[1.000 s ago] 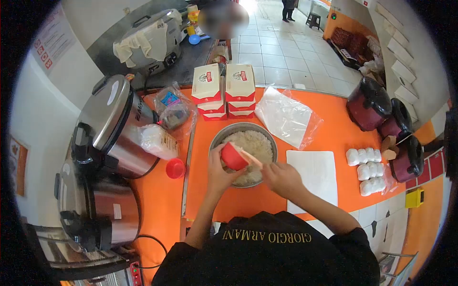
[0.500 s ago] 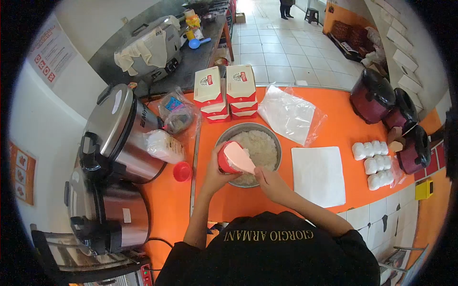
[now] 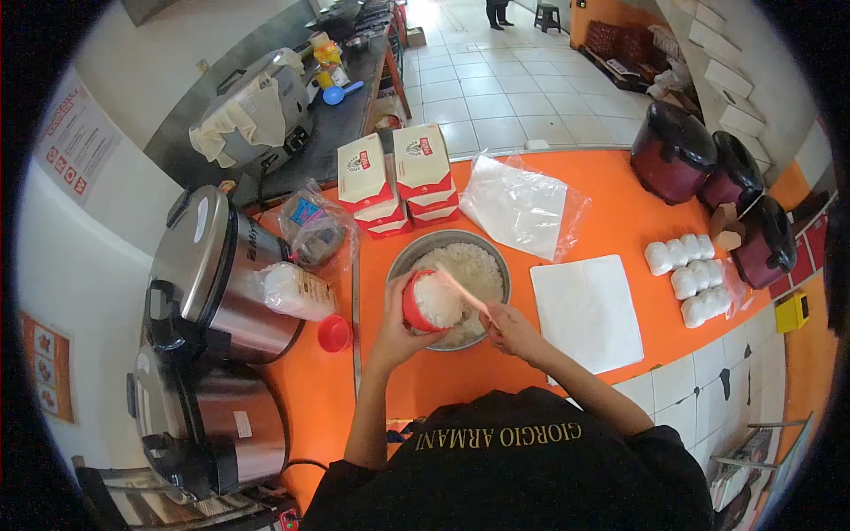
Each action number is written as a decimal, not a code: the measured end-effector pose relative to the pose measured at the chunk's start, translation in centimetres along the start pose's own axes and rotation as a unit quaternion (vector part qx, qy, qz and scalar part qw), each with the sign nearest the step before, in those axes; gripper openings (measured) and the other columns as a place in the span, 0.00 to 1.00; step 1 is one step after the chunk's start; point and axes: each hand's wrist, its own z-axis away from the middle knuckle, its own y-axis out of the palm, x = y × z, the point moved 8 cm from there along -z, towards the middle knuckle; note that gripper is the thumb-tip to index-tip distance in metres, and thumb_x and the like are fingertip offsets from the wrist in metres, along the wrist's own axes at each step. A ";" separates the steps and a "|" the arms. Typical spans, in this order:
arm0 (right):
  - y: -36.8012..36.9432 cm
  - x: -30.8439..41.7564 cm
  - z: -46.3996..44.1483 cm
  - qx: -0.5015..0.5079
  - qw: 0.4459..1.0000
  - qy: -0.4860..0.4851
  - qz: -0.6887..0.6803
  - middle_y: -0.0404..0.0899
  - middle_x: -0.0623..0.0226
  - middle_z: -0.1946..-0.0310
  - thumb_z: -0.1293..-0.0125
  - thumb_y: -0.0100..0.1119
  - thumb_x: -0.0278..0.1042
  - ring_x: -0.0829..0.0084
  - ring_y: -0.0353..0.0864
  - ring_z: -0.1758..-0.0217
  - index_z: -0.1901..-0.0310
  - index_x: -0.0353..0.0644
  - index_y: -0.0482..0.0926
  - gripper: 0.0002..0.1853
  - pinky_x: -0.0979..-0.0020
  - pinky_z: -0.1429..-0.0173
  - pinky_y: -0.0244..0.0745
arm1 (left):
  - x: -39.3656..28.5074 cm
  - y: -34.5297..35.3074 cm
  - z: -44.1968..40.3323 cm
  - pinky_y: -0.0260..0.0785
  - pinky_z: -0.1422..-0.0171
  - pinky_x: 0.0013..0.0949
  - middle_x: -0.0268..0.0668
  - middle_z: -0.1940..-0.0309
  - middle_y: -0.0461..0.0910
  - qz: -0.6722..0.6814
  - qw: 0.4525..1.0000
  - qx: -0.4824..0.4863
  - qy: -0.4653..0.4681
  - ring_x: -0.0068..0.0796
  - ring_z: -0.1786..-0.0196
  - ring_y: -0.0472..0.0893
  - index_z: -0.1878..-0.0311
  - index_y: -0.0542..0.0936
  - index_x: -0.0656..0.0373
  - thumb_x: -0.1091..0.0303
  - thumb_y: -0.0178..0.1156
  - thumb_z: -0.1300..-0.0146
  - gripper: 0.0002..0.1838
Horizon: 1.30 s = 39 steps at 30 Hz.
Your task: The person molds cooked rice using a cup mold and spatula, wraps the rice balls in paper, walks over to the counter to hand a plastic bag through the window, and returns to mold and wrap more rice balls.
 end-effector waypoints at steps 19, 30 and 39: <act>1.6 2.5 1.7 -0.062 0.987 -0.059 0.135 0.70 0.53 0.75 0.30 0.32 0.43 0.63 0.69 0.72 0.66 0.33 0.69 0.21 0.63 0.65 0.64 | -0.4 -0.6 0.2 0.59 0.36 0.38 0.41 0.41 0.60 0.045 0.997 -0.052 -0.026 0.35 0.38 0.62 0.39 0.57 0.59 0.72 0.74 0.69 0.50; -0.3 2.5 1.4 -0.076 0.992 -0.088 0.048 0.72 0.59 0.76 0.30 0.33 0.44 0.67 0.71 0.70 0.64 0.32 0.70 0.21 0.66 0.62 0.66 | -1.3 -0.2 0.4 0.59 0.36 0.40 0.43 0.39 0.56 0.019 0.998 -0.052 -0.026 0.41 0.41 0.66 0.37 0.55 0.60 0.70 0.75 0.71 0.53; 3.6 3.3 3.4 -0.072 0.993 -0.067 0.069 0.69 0.59 0.79 0.30 0.33 0.46 0.67 0.70 0.73 0.67 0.34 0.70 0.22 0.63 0.65 0.66 | -3.8 -0.2 0.6 0.62 0.38 0.37 0.44 0.42 0.60 -0.273 0.957 -0.089 0.052 0.35 0.41 0.66 0.39 0.56 0.61 0.71 0.76 0.70 0.52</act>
